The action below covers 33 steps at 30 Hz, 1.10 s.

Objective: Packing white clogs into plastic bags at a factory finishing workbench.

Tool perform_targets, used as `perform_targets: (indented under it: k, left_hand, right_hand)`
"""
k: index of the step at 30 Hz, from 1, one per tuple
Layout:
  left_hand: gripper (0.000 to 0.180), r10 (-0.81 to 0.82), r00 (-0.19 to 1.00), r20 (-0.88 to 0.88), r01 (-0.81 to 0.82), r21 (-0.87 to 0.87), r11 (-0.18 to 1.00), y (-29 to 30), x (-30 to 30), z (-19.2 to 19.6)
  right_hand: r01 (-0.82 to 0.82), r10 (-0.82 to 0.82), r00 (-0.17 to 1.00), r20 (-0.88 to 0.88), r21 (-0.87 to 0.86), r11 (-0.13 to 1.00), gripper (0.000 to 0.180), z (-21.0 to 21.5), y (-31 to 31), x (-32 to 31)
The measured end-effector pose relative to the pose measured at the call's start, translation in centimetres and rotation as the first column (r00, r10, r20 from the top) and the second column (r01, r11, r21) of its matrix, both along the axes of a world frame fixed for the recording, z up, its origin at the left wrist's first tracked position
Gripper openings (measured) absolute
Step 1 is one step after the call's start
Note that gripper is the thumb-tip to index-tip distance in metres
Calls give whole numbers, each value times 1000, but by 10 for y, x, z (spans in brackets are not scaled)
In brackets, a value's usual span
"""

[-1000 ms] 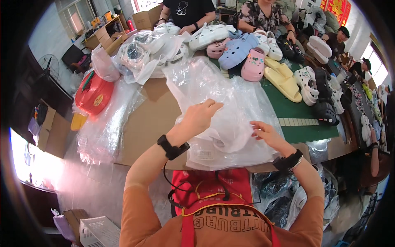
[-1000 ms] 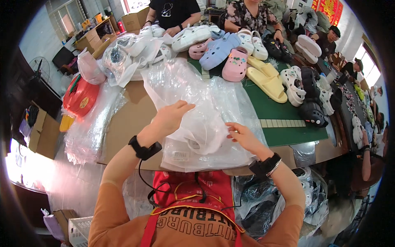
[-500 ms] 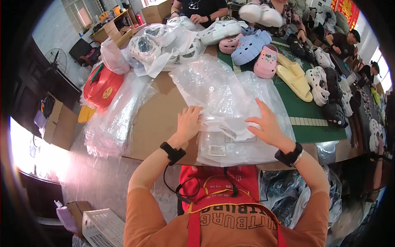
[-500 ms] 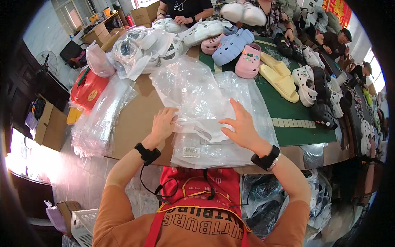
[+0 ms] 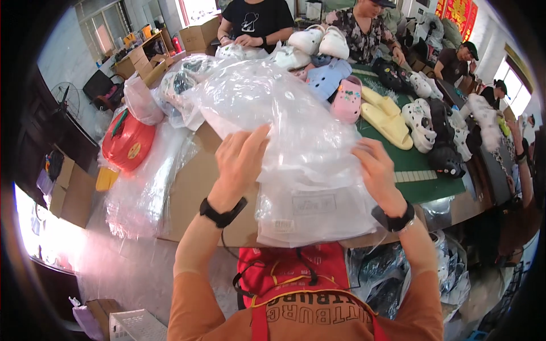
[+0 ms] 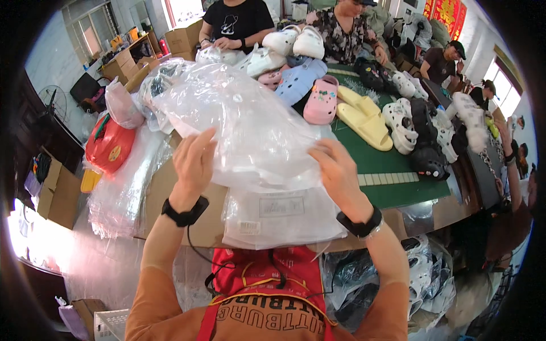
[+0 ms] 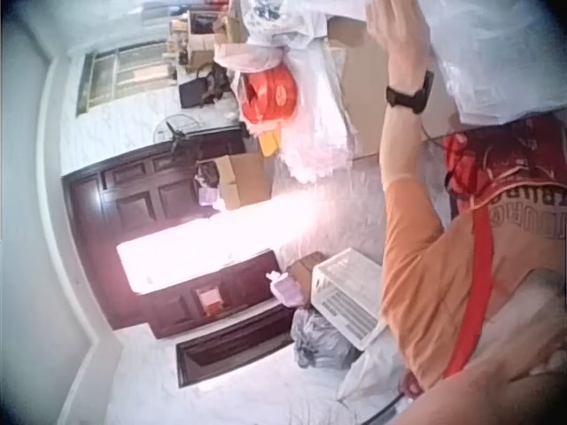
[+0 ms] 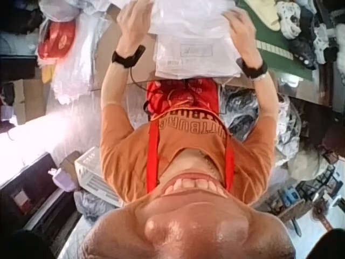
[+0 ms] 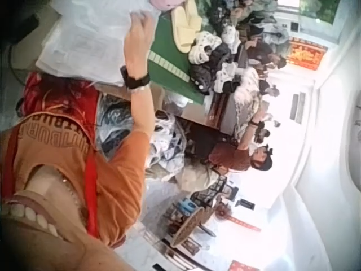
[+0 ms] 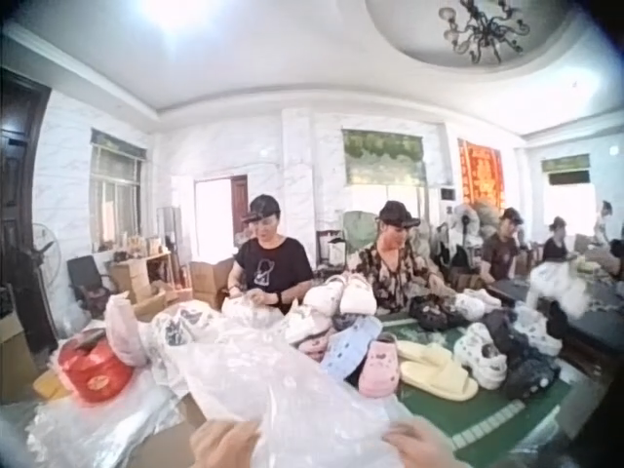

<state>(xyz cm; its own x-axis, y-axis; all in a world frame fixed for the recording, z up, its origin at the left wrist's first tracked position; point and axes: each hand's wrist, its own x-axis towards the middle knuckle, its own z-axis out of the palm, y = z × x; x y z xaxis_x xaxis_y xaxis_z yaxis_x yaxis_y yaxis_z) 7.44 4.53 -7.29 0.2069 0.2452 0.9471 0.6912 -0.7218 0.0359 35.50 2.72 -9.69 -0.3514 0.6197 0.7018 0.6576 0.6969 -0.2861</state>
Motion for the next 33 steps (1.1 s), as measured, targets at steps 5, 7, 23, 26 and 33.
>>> perform_targets:
  k: [5, 7, 23, 26, 33]
  left_hand:
    - [50, 74, 786, -614, -488, -542, 684, -9, -27, -78]
    - [61, -24, 796, -605, -436, -600, 671, -10, -29, -85]
    - [43, -349, 466, -813, -480, -563, 673, -9, -48, -119]
    - [42, -210, 553, -806, -516, -529, 674, -15, -38, -89]
    - [50, -479, 714, -511, -282, -836, 471, -20, -42, -68]
  right_hand:
    - [209, -272, 820, 504, 178, 962, 32, -42, -38, 18]
    - [237, -226, 791, 568, 56, 970, 33, -48, -53, 12]
    - [290, 158, 651, 743, -435, 853, 30, -78, -66, 7]
    - [283, 51, 773, 632, -416, 864, 30, -81, -62, 12]
    - [219, -34, 837, 546, -278, 935, 26, -60, -57, 23]
